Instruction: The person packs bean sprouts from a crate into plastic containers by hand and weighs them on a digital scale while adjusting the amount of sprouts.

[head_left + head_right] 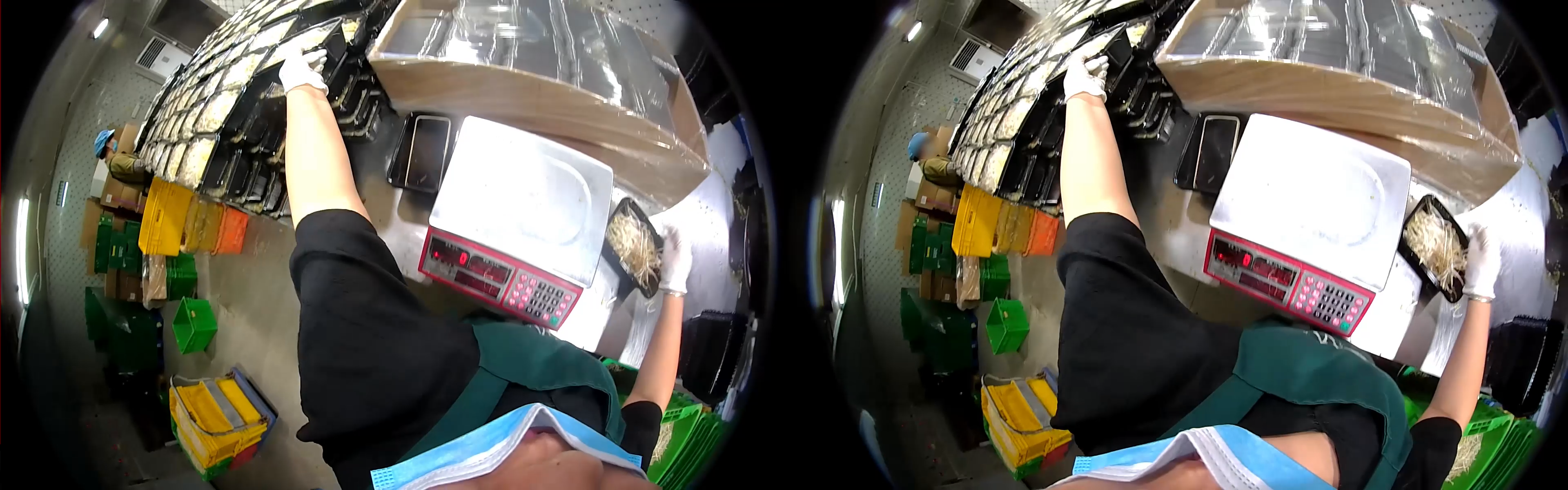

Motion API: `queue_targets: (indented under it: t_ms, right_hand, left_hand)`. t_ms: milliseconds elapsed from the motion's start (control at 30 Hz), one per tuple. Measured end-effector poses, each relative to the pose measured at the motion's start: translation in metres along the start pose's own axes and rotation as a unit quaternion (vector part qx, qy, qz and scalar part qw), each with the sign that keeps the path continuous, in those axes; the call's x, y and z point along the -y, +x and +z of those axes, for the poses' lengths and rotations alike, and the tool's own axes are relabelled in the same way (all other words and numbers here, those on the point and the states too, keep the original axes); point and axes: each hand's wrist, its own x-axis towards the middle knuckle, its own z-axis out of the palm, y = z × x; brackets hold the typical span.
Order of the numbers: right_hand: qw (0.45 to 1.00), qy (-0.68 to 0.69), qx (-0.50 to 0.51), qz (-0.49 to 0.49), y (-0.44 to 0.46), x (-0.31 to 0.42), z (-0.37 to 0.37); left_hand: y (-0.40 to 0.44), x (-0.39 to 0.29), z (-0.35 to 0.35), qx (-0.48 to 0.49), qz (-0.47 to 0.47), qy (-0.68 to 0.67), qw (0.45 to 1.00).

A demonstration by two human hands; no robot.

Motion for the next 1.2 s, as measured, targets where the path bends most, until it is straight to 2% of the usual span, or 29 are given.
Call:
queue_targets:
  t_ms: [67,133,200,233,300,333,367,400,433,467,533,567,600,633,667,700,733,800,833,867,900,933,967,1000,1033,1067,1133,1200]
  right_hand:
    - [0.992,-0.097,-0.037,-0.067,-0.009,0.009,0.006]
    - [0.998,-0.027,0.030,-0.049,-0.015,0.015,0.008]
    - [0.980,-0.126,0.145,-0.051,-0.019,0.059,0.002]
    - [0.976,-0.150,0.082,-0.133,-0.027,0.066,0.004]
    - [0.978,-0.116,0.030,-0.172,-0.035,0.100,-0.012]
    - [0.976,-0.093,0.009,-0.197,-0.037,0.105,-0.022]
    - [0.979,-0.022,0.013,-0.204,-0.041,0.121,-0.037]
    - [0.988,-0.032,-0.035,-0.147,-0.055,0.121,-0.042]
    - [0.990,0.010,-0.059,-0.125,-0.067,0.119,-0.051]
    - [0.990,0.054,-0.085,-0.104,-0.082,0.118,-0.058]
    - [0.976,0.194,-0.090,-0.044,-0.108,0.136,-0.059]
    - [0.960,0.263,-0.099,-0.016,-0.122,0.144,-0.060]
    - [0.952,0.295,-0.082,-0.019,-0.129,0.152,-0.058]
    - [0.943,0.326,-0.064,-0.020,-0.137,0.159,-0.055]
    - [0.963,0.261,-0.057,-0.036,-0.142,0.168,-0.054]
    - [0.978,0.196,-0.051,-0.053,-0.147,0.178,-0.054]
    - [0.968,0.236,-0.032,-0.079,-0.153,0.182,-0.048]
    - [0.940,0.317,0.015,-0.126,-0.164,0.190,-0.036]
    - [0.960,0.233,0.054,-0.145,-0.173,0.188,-0.038]
    - [0.940,0.292,0.055,-0.167,-0.175,0.201,-0.041]
    - [0.956,0.209,0.113,-0.173,-0.186,0.192,-0.048]
    - [0.968,0.153,0.083,-0.179,-0.195,0.191,-0.058]
    - [0.962,0.174,0.086,-0.195,-0.205,0.183,-0.066]
    - [0.954,0.194,0.089,-0.209,-0.216,0.175,-0.076]
    - [0.963,0.161,0.096,-0.191,-0.230,0.163,-0.076]
    - [0.960,0.155,0.060,-0.226,-0.244,0.151,-0.083]
    - [0.967,0.101,0.061,-0.226,-0.272,0.128,-0.089]
    - [0.964,0.179,0.034,-0.193,-0.304,0.107,-0.117]
  left_hand:
    - [0.011,-0.010,0.014,-0.009,0.021,-0.009,1.000]
    - [0.028,-0.009,0.026,-0.005,0.029,-0.122,0.992]
    - [0.059,0.006,0.036,0.015,0.028,-0.156,0.987]
    - [0.060,0.011,0.045,0.009,0.031,-0.154,0.988]
    - [0.086,0.025,0.045,0.061,-0.109,-0.138,0.983]
    - [0.095,0.026,0.040,0.111,-0.143,-0.125,0.976]
    - [0.078,0.031,0.047,0.046,-0.092,-0.131,0.986]
    - [0.065,0.034,0.048,0.016,-0.087,-0.115,0.989]
    - [0.029,0.028,0.054,0.036,-0.089,-0.089,0.991]
    - [0.000,0.029,0.053,0.087,-0.090,-0.077,0.989]
    - [-0.068,0.044,0.066,0.219,-0.013,-0.039,0.975]
    - [-0.119,0.037,0.086,0.321,0.006,0.031,0.947]
    - [-0.178,0.023,0.110,0.398,-0.022,0.134,0.907]
    - [-0.216,0.033,0.119,0.595,0.029,0.091,0.798]
    - [-0.263,0.029,0.123,0.699,-0.074,0.064,0.709]
    - [-0.304,0.057,0.122,0.745,0.212,0.176,0.607]
    - [-0.344,0.054,0.120,0.783,0.281,0.172,0.528]
    - [-0.412,0.065,0.131,0.845,0.309,0.214,0.381]
    - [-0.439,0.063,0.138,0.866,0.303,0.283,0.280]
    - [-0.467,0.062,0.143,0.872,0.300,0.346,0.173]
    - [-0.486,0.096,0.132,0.906,0.235,0.200,0.290]
    - [-0.504,0.115,0.125,0.919,0.194,0.128,0.319]
    - [-0.524,0.120,0.127,0.928,0.157,0.090,0.325]
    - [-0.545,0.126,0.128,0.937,0.132,0.092,0.310]
    - [-0.567,0.131,0.129,0.945,0.113,0.096,0.291]
    - [-0.590,0.135,0.130,0.952,0.093,0.102,0.274]
    - [-0.635,0.141,0.130,0.962,0.072,0.105,0.241]
    - [-0.680,0.147,0.130,0.969,0.061,0.111,0.214]
